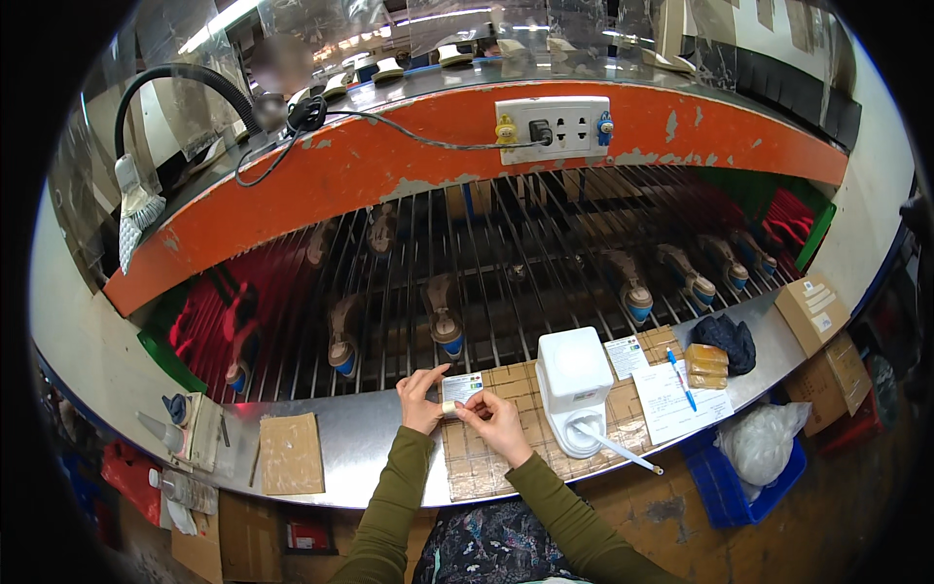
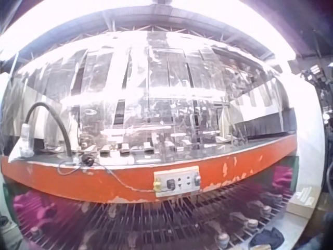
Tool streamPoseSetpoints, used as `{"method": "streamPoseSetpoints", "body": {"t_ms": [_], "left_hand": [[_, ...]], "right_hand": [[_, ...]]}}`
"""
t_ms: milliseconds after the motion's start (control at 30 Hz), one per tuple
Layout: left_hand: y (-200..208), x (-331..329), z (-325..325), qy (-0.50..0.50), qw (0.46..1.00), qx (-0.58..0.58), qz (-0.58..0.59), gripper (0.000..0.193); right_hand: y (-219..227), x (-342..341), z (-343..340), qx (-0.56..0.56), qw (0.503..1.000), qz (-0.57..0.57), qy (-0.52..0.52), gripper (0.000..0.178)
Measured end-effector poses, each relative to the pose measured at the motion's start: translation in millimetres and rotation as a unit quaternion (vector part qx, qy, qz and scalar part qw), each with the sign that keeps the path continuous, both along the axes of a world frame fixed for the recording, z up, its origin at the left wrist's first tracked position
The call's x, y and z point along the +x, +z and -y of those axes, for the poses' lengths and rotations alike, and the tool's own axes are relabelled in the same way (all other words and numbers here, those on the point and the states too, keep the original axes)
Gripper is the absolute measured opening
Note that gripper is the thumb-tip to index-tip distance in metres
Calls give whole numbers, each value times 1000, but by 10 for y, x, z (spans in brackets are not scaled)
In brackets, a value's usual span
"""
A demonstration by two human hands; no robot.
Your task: The person applies glue to the sole of a shoe using a brush. They repeatedly dip the brush into a container, spread glue on the sole, and place the shoe on a rack. The person also handles a small white object and a piece of cardboard during the process.
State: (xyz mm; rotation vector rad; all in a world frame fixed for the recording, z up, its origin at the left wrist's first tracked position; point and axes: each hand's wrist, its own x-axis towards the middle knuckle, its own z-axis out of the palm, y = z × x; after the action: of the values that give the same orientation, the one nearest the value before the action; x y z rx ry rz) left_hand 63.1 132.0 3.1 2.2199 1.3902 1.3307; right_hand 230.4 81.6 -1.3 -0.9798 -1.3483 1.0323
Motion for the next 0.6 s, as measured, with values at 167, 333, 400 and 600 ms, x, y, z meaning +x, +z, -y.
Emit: {"method": "streamPoseSetpoints", "body": {"t_ms": [167, 333, 400, 600], "left_hand": [[-35, -14, -18, -30, 999, -24, 11, 71], [-9, -6, -21, -64, 997, -43, 28, 75], [-28, 4, -26, -73, 995, -54, 43, 76], [-69, 45, -51, -127, 979, -114, 115, 77]], "right_hand": [[31, 9, 28, -4, 999, -6, 36, 19], [89, 9, 63, 4, 998, -1, 59, 22], [89, 7, 70, 9, 997, -8, 70, 23], [35, 5, 67, 15, 994, -37, 99, 22]]}}
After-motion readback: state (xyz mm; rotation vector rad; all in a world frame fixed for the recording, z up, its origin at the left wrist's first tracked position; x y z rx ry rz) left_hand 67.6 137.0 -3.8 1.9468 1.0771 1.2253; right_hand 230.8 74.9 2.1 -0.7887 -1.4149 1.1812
